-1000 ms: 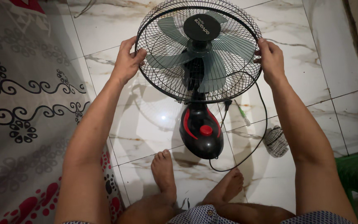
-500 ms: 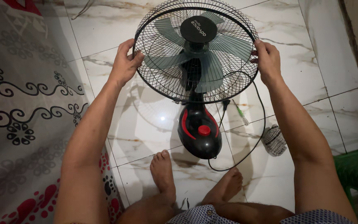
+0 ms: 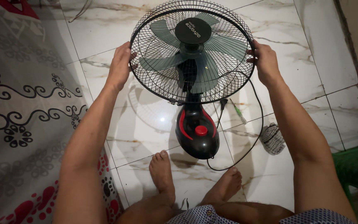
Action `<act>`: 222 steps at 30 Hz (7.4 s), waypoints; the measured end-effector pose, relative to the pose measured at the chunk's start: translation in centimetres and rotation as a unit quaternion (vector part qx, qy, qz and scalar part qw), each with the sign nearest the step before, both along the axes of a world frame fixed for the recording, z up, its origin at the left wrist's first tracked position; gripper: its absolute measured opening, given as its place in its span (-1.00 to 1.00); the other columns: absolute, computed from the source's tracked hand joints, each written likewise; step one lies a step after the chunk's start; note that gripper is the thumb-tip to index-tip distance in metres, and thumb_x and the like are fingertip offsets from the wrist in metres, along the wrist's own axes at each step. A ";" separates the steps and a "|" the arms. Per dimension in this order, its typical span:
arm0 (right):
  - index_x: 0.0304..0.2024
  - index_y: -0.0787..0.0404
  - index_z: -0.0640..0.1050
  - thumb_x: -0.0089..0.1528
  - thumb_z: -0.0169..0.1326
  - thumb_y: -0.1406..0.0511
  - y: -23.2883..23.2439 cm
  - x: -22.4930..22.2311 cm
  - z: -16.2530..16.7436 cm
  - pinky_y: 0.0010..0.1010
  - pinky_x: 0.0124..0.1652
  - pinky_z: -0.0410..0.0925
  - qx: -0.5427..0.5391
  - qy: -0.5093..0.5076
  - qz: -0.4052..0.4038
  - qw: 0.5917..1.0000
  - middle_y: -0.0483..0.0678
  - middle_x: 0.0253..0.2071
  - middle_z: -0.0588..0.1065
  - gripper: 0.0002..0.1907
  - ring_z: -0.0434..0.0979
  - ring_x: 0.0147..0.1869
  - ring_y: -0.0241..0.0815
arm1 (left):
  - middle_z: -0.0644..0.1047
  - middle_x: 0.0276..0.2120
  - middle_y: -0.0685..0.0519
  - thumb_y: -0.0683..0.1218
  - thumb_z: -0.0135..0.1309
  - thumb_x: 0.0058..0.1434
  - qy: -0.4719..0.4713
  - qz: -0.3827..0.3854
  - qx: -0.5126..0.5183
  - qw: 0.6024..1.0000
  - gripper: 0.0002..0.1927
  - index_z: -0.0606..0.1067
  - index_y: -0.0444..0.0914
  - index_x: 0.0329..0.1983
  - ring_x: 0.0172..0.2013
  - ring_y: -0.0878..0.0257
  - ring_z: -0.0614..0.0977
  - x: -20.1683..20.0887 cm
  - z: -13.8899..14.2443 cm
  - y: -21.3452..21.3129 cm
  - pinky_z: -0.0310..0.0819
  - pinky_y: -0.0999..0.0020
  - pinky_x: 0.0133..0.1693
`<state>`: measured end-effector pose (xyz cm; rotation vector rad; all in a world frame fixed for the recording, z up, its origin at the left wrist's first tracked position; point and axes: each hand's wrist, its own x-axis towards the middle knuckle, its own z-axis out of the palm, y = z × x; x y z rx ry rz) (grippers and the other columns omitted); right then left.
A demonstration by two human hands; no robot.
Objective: The person sits on the floor and services a table fan: they detach the front grille, handle the blades and rear grille, reattach the front grille, and tighten its fastener with a screwdriver. They then carry the fan to a wall mount, plug it in, and adjust it on the bracket.
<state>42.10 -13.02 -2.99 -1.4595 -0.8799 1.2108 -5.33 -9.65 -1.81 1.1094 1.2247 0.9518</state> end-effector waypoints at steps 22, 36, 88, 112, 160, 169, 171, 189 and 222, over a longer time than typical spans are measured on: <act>0.24 0.47 0.48 0.29 -0.19 0.45 -1.0 0.5 -0.9 -0.46 -0.11 0.44 0.072 -0.038 0.031 0.996 0.05 0.09 0.51 -0.51 0.52 0.01 -0.25 | 0.42 0.30 0.07 -0.14 -0.18 0.44 -0.097 0.043 0.004 0.994 -0.54 0.33 -0.25 0.40 0.17 0.23 0.52 0.0 -2.3 -0.2 0.47 0.30 0.17; 0.27 0.49 0.46 0.33 -0.21 0.46 -3.5 2.1 -0.6 -0.46 -0.16 0.43 0.039 -0.018 -0.017 0.999 0.12 0.02 0.54 -0.52 0.53 -0.03 -0.22 | 0.43 0.29 0.05 -0.25 -0.12 0.34 -0.067 0.024 -0.009 0.997 -0.52 0.38 -0.31 0.34 0.11 0.22 0.57 2.3 -1.3 0.5 0.54 0.32 0.04; 0.27 0.39 0.43 0.46 -0.17 0.27 -3.5 0.6 -1.3 -0.44 -0.07 0.48 0.095 -0.048 -0.023 0.994 0.05 0.19 0.47 -0.57 0.55 0.11 -0.23 | 0.60 -0.18 0.11 0.03 0.02 0.34 0.123 0.018 -0.144 0.982 -0.69 0.55 -0.27 -0.02 -0.20 0.31 0.62 1.6 4.3 2.1 0.57 0.31 -0.26; 0.13 0.33 0.50 0.40 0.08 0.25 -2.9 0.8 -0.7 -0.50 -0.24 0.45 0.077 -0.079 -0.051 0.993 -0.05 -0.13 0.53 -0.67 0.60 -0.11 -0.29 | 0.50 -0.45 0.06 0.12 0.13 0.36 0.134 0.070 -0.067 0.986 -0.59 0.48 -0.34 -0.34 -0.44 0.31 0.50 2.3 3.2 1.2 0.51 0.32 -0.41; -0.03 0.27 0.51 0.41 0.11 0.09 0.5 0.3 -0.2 -0.51 -0.40 0.28 -0.150 0.018 -0.033 0.988 -0.13 -0.27 0.49 -0.64 0.38 -0.31 -0.34 | 0.56 -0.40 0.07 -0.01 0.21 0.33 0.077 0.110 -0.167 0.977 -0.74 0.52 -0.31 -0.30 -0.49 0.35 0.50 2.4 -0.4 4.4 0.43 0.45 -0.48; 0.01 -0.13 0.66 0.33 -0.01 0.13 0.8 -0.3 0.7 -0.62 -0.61 0.09 -0.210 0.041 -0.012 0.977 -0.24 -0.42 0.37 -0.72 0.30 -0.46 -0.45 | 0.50 -0.46 0.19 -0.14 -0.08 0.35 -0.075 0.002 -0.201 0.977 -0.60 0.52 -0.21 0.23 -0.63 0.43 0.36 2.6 -0.4 5.1 0.20 0.49 -0.61; -0.07 -0.09 0.65 0.35 0.03 0.05 1.0 -0.3 0.8 -0.57 -0.65 0.02 -0.231 0.008 -0.013 0.973 -0.22 -0.44 0.35 -0.75 0.20 -0.53 -0.40 | 0.53 -0.42 0.19 -0.14 -0.10 0.37 -0.073 0.000 -0.202 0.977 -0.60 0.52 -0.24 0.24 -0.62 0.44 0.37 2.6 -0.5 5.2 0.21 0.49 -0.60; 0.29 0.09 0.54 0.27 -0.20 0.27 2.1 0.3 -0.6 -0.53 -0.16 0.41 -0.182 0.039 0.059 0.981 -0.16 -0.07 0.52 -0.44 0.46 -0.10 -0.39 | 0.56 -0.33 0.19 -0.16 -0.06 0.28 0.048 0.014 -0.241 0.969 -0.63 0.60 -0.06 0.09 -0.35 0.38 0.60 4.2 -0.5 7.4 0.63 0.31 -0.30; 0.12 0.35 0.43 0.40 0.03 0.00 5.2 -0.1 -1.0 -0.52 -0.37 0.22 -0.180 -0.095 0.160 0.966 -0.19 -0.04 0.62 -0.46 0.27 -0.28 -0.39 | 0.52 -0.59 0.26 0.12 0.20 0.22 0.136 -0.024 -0.265 0.954 -0.72 0.59 -0.12 -0.48 -0.61 0.48 0.34 6.2 -1.2 10.0 0.14 0.51 -0.57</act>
